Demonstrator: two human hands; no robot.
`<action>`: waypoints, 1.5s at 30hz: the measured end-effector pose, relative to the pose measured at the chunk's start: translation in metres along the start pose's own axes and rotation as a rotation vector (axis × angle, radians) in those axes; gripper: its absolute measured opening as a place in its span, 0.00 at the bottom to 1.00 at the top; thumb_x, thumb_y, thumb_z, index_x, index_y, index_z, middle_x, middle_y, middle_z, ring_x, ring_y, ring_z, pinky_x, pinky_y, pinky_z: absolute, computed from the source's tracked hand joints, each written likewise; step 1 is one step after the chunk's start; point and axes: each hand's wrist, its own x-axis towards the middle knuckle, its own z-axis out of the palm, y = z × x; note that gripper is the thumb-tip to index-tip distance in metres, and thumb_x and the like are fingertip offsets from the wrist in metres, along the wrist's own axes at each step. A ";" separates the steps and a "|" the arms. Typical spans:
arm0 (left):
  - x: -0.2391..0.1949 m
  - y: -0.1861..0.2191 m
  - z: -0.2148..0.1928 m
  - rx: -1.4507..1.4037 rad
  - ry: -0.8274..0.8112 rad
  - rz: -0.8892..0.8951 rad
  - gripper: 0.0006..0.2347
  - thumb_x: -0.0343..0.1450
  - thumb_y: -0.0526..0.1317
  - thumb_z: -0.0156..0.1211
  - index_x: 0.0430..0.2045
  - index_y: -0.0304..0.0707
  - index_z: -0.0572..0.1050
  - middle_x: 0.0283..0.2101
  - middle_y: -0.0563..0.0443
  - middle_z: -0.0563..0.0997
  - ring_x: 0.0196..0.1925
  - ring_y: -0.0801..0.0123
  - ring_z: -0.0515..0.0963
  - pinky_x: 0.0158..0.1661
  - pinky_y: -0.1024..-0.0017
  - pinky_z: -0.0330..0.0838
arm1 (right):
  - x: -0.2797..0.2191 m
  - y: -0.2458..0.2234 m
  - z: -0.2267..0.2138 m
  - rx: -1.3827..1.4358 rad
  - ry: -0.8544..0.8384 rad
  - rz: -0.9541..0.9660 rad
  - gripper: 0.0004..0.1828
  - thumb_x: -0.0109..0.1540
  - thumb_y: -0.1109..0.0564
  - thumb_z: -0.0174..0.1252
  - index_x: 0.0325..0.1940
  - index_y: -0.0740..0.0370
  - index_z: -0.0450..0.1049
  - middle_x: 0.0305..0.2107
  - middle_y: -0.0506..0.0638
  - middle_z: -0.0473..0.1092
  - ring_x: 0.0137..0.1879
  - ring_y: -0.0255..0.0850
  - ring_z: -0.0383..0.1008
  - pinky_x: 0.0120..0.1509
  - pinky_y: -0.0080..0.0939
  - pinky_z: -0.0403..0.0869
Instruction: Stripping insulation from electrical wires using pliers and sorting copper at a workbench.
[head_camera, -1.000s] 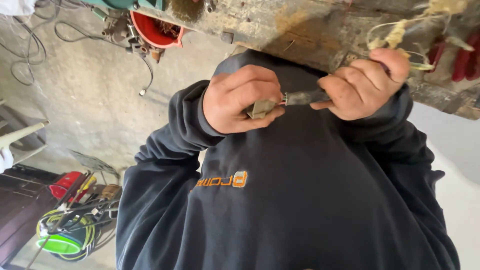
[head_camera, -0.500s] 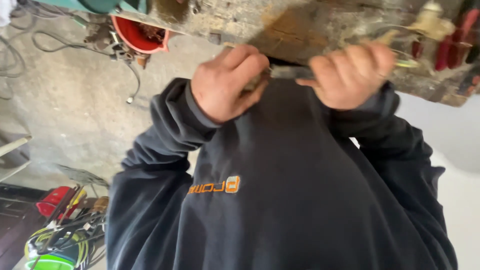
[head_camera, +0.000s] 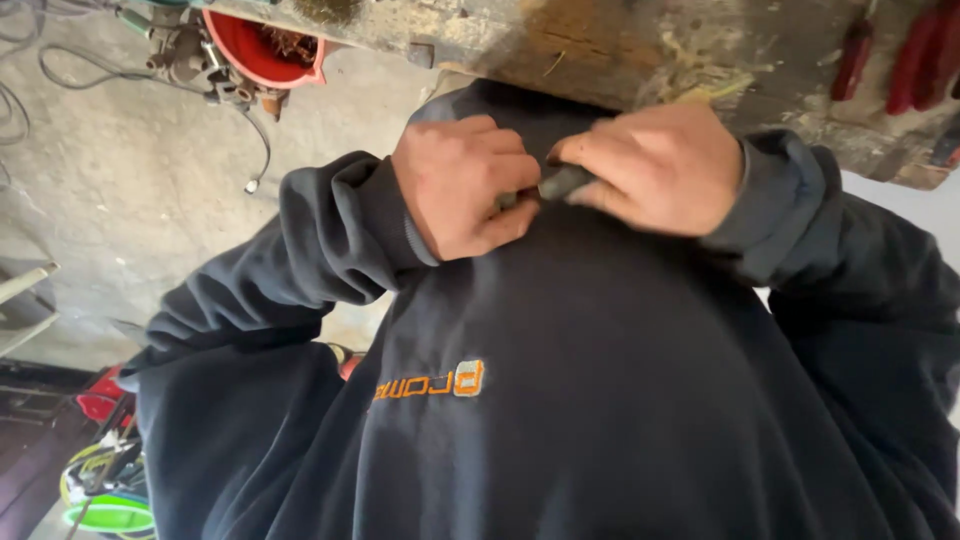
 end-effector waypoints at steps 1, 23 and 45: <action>-0.001 0.001 -0.002 -0.018 -0.027 0.016 0.06 0.66 0.41 0.68 0.29 0.41 0.77 0.31 0.53 0.76 0.36 0.58 0.77 0.32 0.61 0.72 | 0.003 -0.003 0.000 0.032 -0.028 0.007 0.18 0.59 0.50 0.64 0.48 0.61 0.77 0.34 0.51 0.74 0.38 0.47 0.76 0.40 0.42 0.72; -0.018 0.023 -0.037 -0.035 -0.080 0.104 0.07 0.66 0.41 0.67 0.23 0.43 0.74 0.26 0.55 0.73 0.30 0.63 0.76 0.26 0.64 0.69 | -0.025 -0.031 -0.022 -0.649 -0.025 -0.186 0.05 0.57 0.61 0.60 0.28 0.53 0.73 0.14 0.39 0.55 0.19 0.32 0.59 0.27 0.33 0.52; 0.025 0.040 -0.046 0.277 0.020 0.349 0.11 0.59 0.42 0.65 0.28 0.38 0.74 0.30 0.48 0.80 0.44 0.55 0.85 0.52 0.56 0.81 | -0.004 -0.031 -0.069 -0.854 0.046 -0.210 0.06 0.64 0.53 0.63 0.40 0.56 0.79 0.25 0.42 0.68 0.33 0.35 0.72 0.41 0.32 0.71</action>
